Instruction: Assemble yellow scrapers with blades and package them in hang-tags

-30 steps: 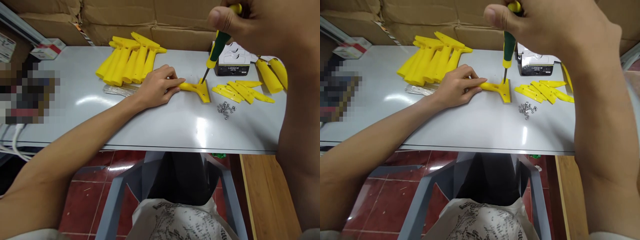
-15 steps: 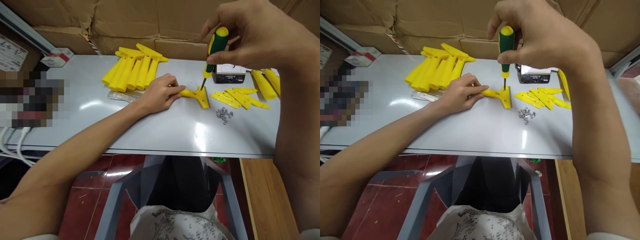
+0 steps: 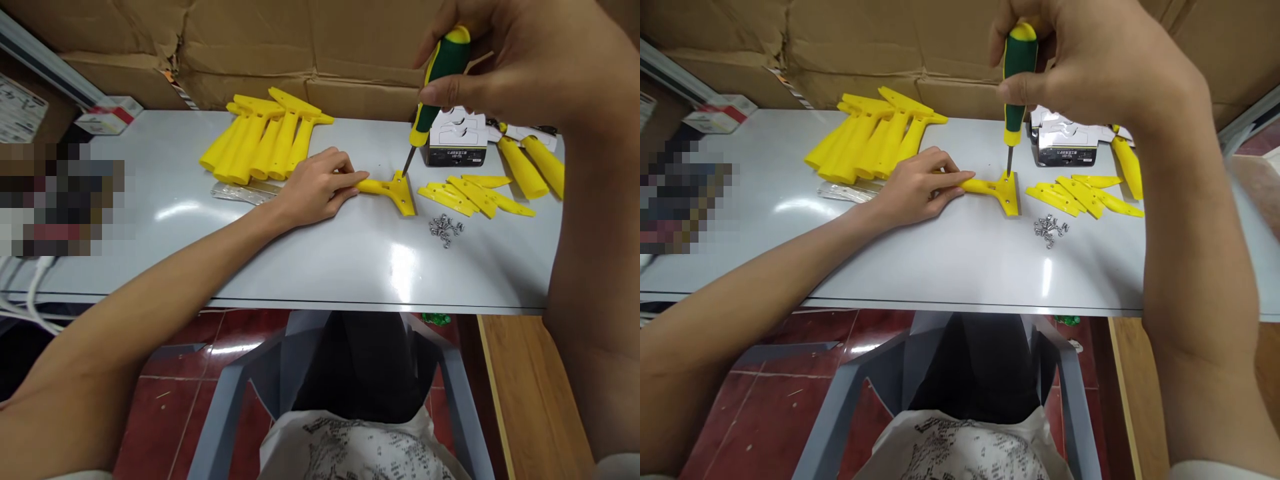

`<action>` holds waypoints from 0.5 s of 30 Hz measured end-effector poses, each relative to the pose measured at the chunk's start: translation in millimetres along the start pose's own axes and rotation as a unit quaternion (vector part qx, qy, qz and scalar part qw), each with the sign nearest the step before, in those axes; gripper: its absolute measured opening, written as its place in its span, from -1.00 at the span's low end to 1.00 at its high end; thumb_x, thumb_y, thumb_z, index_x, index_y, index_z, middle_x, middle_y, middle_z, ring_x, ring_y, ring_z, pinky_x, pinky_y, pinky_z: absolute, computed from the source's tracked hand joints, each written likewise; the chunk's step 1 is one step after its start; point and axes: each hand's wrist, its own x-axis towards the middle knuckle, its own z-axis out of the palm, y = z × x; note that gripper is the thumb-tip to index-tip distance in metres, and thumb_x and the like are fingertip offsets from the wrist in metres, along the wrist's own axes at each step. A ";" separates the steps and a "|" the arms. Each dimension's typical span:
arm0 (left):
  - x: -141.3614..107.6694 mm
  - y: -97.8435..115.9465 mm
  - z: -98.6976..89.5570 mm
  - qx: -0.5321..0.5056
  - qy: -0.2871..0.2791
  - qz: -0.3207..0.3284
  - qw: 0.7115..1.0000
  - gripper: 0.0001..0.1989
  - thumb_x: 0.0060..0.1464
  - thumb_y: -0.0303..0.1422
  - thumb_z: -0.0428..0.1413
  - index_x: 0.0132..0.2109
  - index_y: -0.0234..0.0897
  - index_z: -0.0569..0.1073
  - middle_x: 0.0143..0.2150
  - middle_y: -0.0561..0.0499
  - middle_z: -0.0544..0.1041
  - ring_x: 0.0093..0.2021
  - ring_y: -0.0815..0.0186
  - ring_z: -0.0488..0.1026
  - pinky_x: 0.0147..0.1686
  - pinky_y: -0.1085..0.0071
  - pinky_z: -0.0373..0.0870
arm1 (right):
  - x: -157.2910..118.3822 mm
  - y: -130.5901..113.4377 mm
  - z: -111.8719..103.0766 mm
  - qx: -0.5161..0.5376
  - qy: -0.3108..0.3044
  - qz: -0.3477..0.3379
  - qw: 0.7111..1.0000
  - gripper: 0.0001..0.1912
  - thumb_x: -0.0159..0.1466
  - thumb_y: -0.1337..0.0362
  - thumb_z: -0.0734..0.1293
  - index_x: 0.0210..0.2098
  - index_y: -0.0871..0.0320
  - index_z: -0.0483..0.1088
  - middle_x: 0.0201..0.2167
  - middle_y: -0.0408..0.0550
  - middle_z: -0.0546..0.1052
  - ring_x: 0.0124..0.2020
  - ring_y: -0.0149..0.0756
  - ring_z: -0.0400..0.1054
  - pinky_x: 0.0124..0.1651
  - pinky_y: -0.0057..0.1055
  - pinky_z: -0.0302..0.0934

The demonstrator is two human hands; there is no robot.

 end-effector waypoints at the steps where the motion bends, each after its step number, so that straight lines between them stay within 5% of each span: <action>1: 0.0 0.0 -0.1 -0.003 0.000 -0.001 1.000 -0.67 0.46 -0.24 0.11 0.20 -0.08 0.67 -0.06 -0.14 0.59 -0.03 0.05 0.52 -0.11 0.11 0.46 | 1.3 -1.1 1.9 -0.038 -0.001 0.021 0.999 -0.64 0.30 0.46 0.57 0.07 0.12 0.69 -0.26 -0.23 0.59 -0.28 -0.60 0.40 -0.28 -0.61 0.16; 15: 0.2 0.2 0.2 -0.003 -0.005 -0.013 1.000 -0.66 0.48 -0.17 0.08 0.19 -0.07 0.67 -0.05 -0.16 0.60 0.01 0.04 0.53 -0.05 0.09 0.48 | 4.7 -2.2 10.9 -0.079 -0.011 0.058 0.995 -0.68 0.32 0.51 0.53 0.02 0.11 0.67 -0.25 -0.26 0.60 -0.34 -0.67 0.35 -0.33 -0.65 0.11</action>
